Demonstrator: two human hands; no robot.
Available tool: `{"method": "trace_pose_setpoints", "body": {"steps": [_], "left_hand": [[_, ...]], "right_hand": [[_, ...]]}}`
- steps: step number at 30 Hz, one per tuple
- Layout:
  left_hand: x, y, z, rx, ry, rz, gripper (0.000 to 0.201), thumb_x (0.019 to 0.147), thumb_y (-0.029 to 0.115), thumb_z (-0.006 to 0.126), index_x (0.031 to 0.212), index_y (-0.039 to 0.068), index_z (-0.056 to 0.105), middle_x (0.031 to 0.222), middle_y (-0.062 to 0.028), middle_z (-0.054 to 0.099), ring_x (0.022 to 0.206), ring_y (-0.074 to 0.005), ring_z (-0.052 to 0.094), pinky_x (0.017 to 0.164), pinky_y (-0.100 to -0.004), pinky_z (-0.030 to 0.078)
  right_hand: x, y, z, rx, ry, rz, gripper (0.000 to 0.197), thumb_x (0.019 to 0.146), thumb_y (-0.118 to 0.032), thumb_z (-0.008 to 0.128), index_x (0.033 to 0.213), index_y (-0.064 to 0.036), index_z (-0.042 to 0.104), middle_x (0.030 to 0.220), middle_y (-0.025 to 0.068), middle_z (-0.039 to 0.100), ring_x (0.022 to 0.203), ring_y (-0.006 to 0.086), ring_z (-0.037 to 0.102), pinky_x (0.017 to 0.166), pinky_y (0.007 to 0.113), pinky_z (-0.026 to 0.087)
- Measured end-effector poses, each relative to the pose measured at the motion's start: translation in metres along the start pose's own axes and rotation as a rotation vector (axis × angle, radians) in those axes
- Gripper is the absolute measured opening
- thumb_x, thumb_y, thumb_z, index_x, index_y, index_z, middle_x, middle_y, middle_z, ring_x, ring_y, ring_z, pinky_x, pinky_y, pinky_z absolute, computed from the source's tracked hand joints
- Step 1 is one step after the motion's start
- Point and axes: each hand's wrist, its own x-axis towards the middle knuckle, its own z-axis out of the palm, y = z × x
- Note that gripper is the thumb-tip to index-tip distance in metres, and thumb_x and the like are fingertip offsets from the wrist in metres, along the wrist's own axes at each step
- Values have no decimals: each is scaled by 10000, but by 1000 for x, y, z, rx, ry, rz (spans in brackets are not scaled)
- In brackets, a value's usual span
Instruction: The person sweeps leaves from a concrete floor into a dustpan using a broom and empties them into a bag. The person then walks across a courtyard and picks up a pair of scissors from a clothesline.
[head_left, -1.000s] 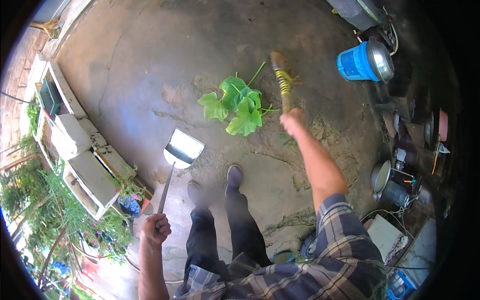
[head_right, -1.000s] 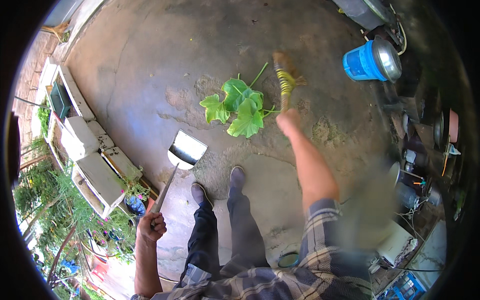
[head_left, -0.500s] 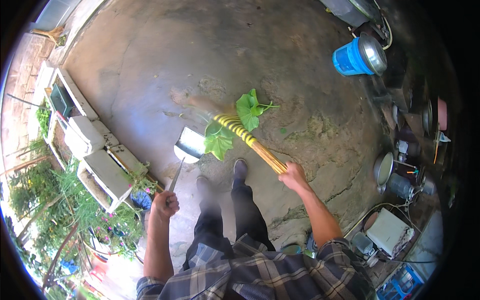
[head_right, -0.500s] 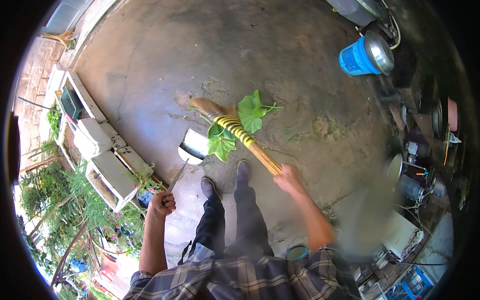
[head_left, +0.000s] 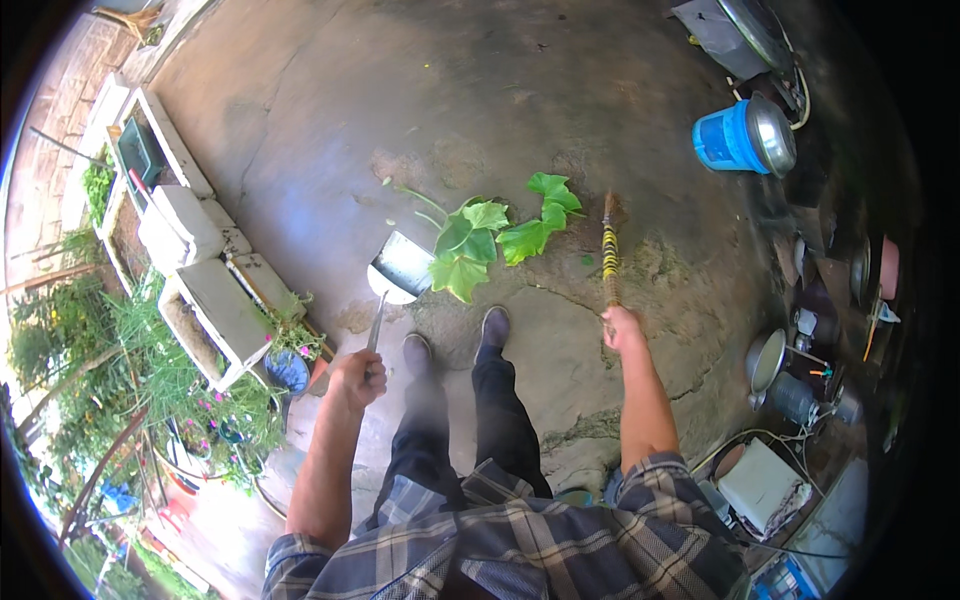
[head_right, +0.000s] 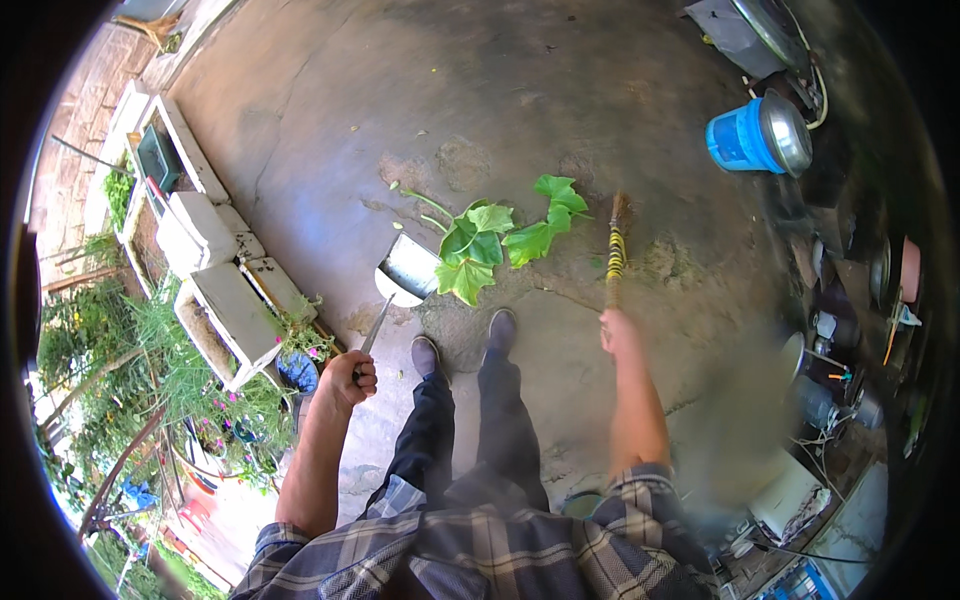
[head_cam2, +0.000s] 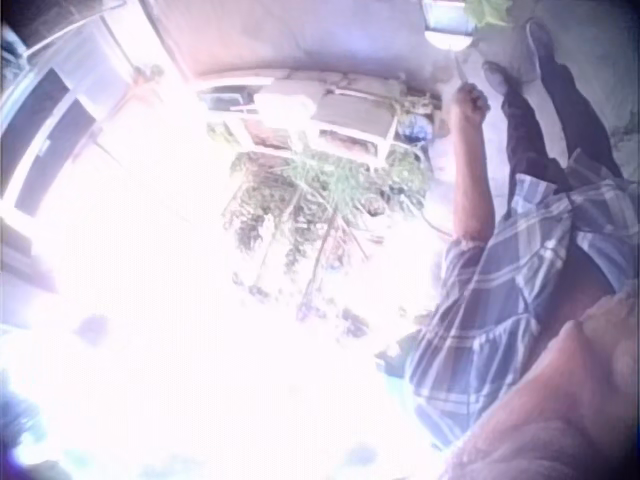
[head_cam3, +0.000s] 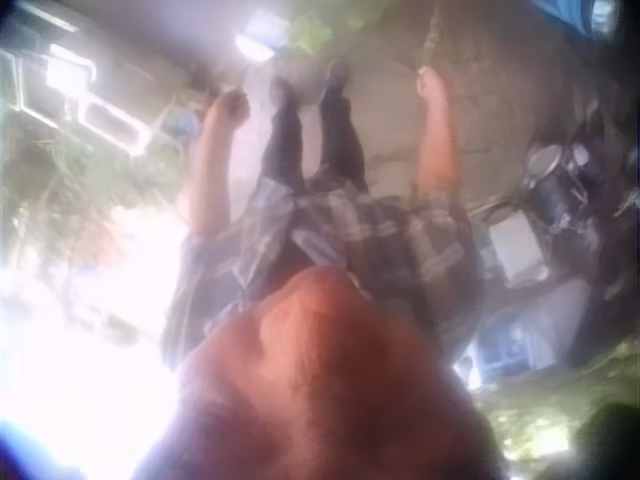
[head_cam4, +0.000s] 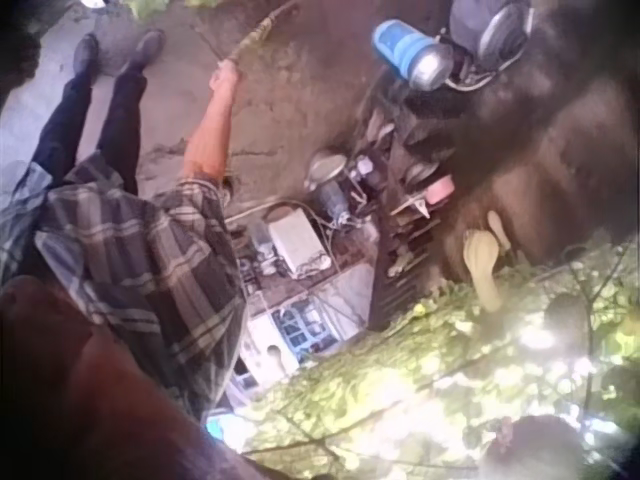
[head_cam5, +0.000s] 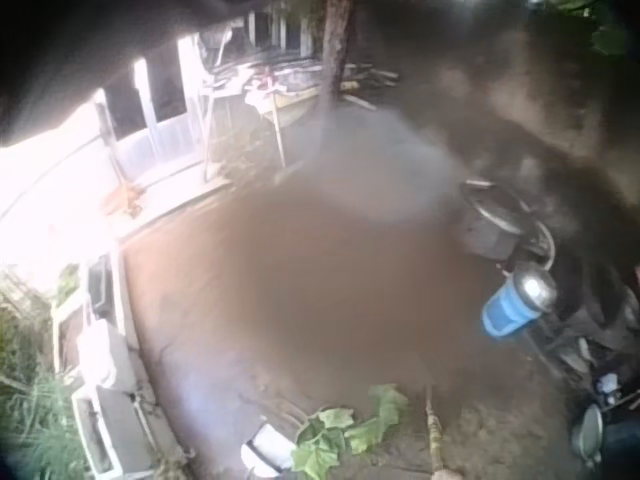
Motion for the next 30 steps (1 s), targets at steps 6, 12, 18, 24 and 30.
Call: {"method": "trace_pose_setpoints", "body": {"steps": [6, 12, 18, 24, 30], "left_hand": [[14, 2, -18, -69, -33, 4, 133, 848, 92, 525, 741, 88, 447, 599, -25, 435, 429, -148, 373, 397, -319, 269], [8, 0, -23, -60, -12, 64, 96, 854, 92, 527, 768, 77, 488, 610, -41, 456, 432, -152, 371, 393, -307, 257], [3, -3, -44, -279, -130, 54, 81, 859, 65, 502, 780, 84, 511, 607, -29, 441, 442, -144, 366, 400, -286, 242], [0, -23, -36, -258, -6, 60, 209, 846, 142, 491, 670, 150, 379, 555, 26, 356, 424, -106, 252, 406, -272, 194], [3, -29, -36, -363, -65, 39, 174, 874, 150, 497, 713, 129, 434, 583, 1, 404, 444, -147, 330, 415, -294, 264]], "right_hand": [[-44, 73, 156, -153, -106, -182, 233, 681, 18, 664, 665, -97, 463, 521, -13, 430, 376, 136, 456, 293, 327, 313], [-149, 136, 198, -1038, -142, -570, 246, 703, -169, 684, 831, 42, 685, 849, 278, 675, 879, 431, 666, 770, 465, 525], [-189, 147, 180, -1347, -239, -775, 275, 743, -163, 635, 944, 23, 660, 874, 253, 681, 852, 412, 673, 774, 471, 533], [-197, 70, 178, -1419, -111, -912, 248, 758, -158, 638, 949, -1, 621, 829, 224, 676, 799, 417, 664, 737, 501, 530], [-213, -30, 268, -1369, -97, -1067, 201, 759, -91, 601, 895, 41, 669, 879, 301, 665, 821, 440, 669, 734, 522, 524]]}}
